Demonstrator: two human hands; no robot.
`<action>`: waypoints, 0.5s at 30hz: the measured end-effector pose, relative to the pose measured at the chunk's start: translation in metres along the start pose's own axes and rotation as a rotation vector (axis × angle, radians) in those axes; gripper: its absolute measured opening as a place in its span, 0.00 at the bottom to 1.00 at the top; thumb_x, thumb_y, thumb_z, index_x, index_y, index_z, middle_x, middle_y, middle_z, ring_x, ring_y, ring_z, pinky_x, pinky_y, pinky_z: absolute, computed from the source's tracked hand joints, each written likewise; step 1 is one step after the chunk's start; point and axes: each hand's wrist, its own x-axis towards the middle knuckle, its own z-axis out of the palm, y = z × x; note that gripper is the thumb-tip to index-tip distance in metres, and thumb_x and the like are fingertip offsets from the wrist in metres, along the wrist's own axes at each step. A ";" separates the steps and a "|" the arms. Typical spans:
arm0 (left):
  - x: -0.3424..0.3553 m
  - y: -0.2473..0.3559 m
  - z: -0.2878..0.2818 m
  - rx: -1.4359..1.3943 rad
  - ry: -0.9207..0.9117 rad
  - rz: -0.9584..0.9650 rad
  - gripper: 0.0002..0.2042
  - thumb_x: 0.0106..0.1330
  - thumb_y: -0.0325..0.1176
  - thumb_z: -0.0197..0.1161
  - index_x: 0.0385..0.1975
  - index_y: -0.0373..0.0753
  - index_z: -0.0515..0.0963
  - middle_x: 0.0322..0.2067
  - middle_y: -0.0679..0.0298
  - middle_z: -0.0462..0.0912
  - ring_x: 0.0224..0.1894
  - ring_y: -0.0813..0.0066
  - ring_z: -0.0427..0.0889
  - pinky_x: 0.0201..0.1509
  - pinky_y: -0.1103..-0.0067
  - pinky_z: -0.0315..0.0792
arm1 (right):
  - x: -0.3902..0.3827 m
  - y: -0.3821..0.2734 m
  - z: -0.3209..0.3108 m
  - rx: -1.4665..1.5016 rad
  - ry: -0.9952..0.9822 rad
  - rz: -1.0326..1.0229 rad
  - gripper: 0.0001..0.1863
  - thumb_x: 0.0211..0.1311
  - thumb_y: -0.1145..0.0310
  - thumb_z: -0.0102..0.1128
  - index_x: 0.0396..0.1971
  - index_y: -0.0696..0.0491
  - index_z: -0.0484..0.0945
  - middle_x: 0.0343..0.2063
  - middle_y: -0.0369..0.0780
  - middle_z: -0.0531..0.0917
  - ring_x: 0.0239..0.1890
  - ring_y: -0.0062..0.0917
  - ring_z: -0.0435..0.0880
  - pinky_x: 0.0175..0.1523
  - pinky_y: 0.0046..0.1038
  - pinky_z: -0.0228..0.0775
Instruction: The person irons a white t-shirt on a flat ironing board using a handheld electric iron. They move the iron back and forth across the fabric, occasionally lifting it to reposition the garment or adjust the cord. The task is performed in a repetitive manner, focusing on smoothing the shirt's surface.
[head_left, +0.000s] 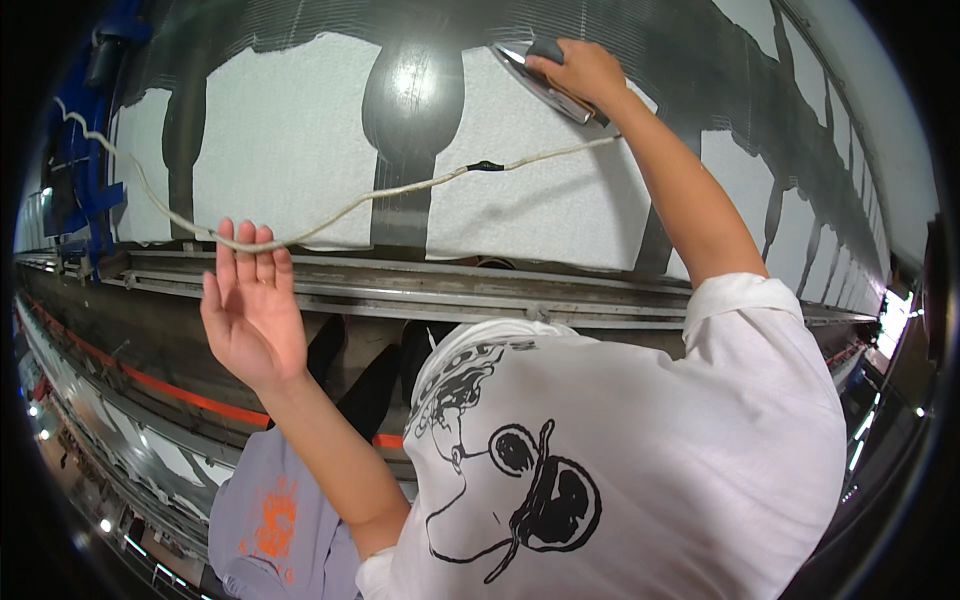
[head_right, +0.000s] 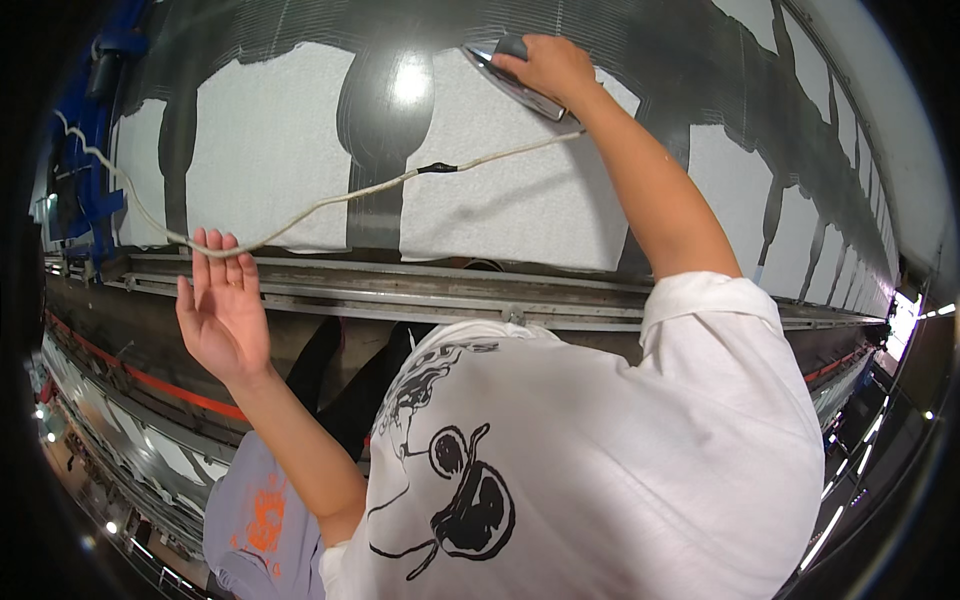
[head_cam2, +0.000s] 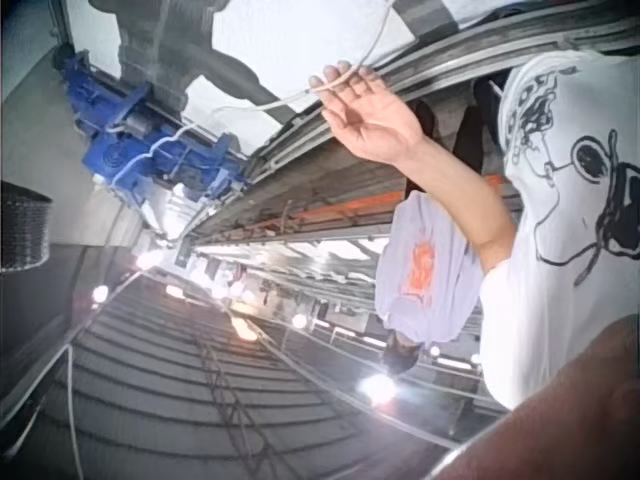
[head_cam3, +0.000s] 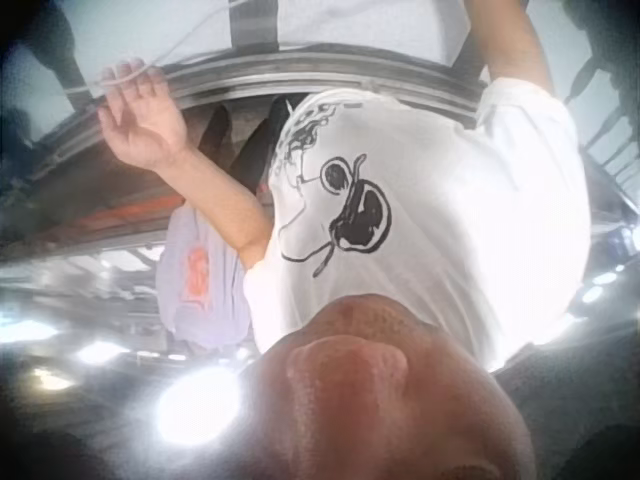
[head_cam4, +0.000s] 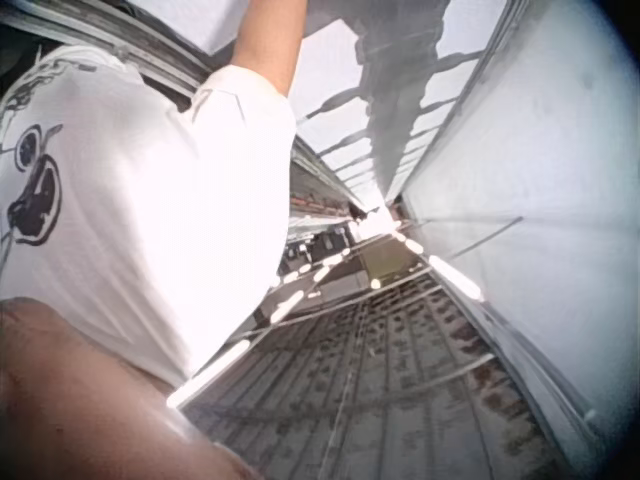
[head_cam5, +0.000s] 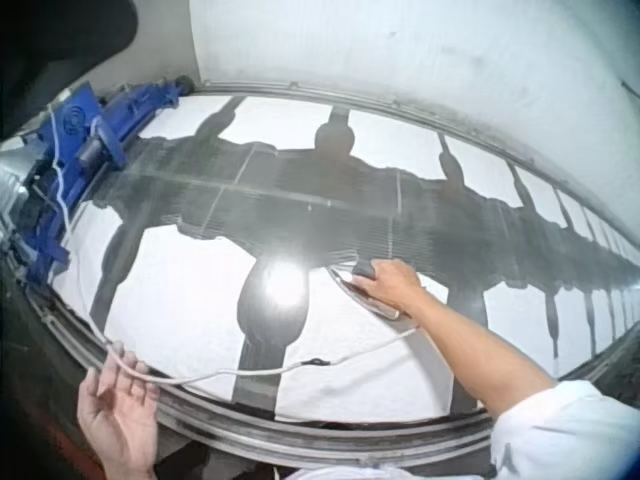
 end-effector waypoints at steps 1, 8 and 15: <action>0.005 0.005 -0.004 -0.016 -0.021 -0.005 0.28 0.75 0.40 0.48 0.67 0.27 0.58 0.60 0.50 0.70 0.64 0.60 0.68 0.68 0.66 0.62 | -0.016 -0.006 0.004 0.086 -0.068 -0.008 0.35 0.57 0.32 0.56 0.31 0.55 0.82 0.29 0.48 0.86 0.34 0.43 0.85 0.40 0.41 0.75; 0.017 0.050 -0.039 -0.066 -0.033 -0.044 0.28 0.73 0.40 0.51 0.66 0.26 0.59 0.60 0.50 0.69 0.62 0.60 0.68 0.67 0.67 0.64 | -0.189 -0.093 0.037 0.073 -0.302 -0.149 0.28 0.58 0.38 0.61 0.30 0.52 0.82 0.23 0.47 0.84 0.28 0.45 0.84 0.34 0.44 0.75; 0.016 0.116 -0.083 -0.018 -0.019 0.021 0.30 0.73 0.44 0.50 0.68 0.30 0.58 0.55 0.55 0.72 0.58 0.61 0.71 0.64 0.66 0.65 | -0.154 -0.192 0.009 0.209 -0.293 -0.093 0.23 0.56 0.42 0.64 0.30 0.50 0.84 0.23 0.44 0.84 0.26 0.43 0.84 0.33 0.40 0.74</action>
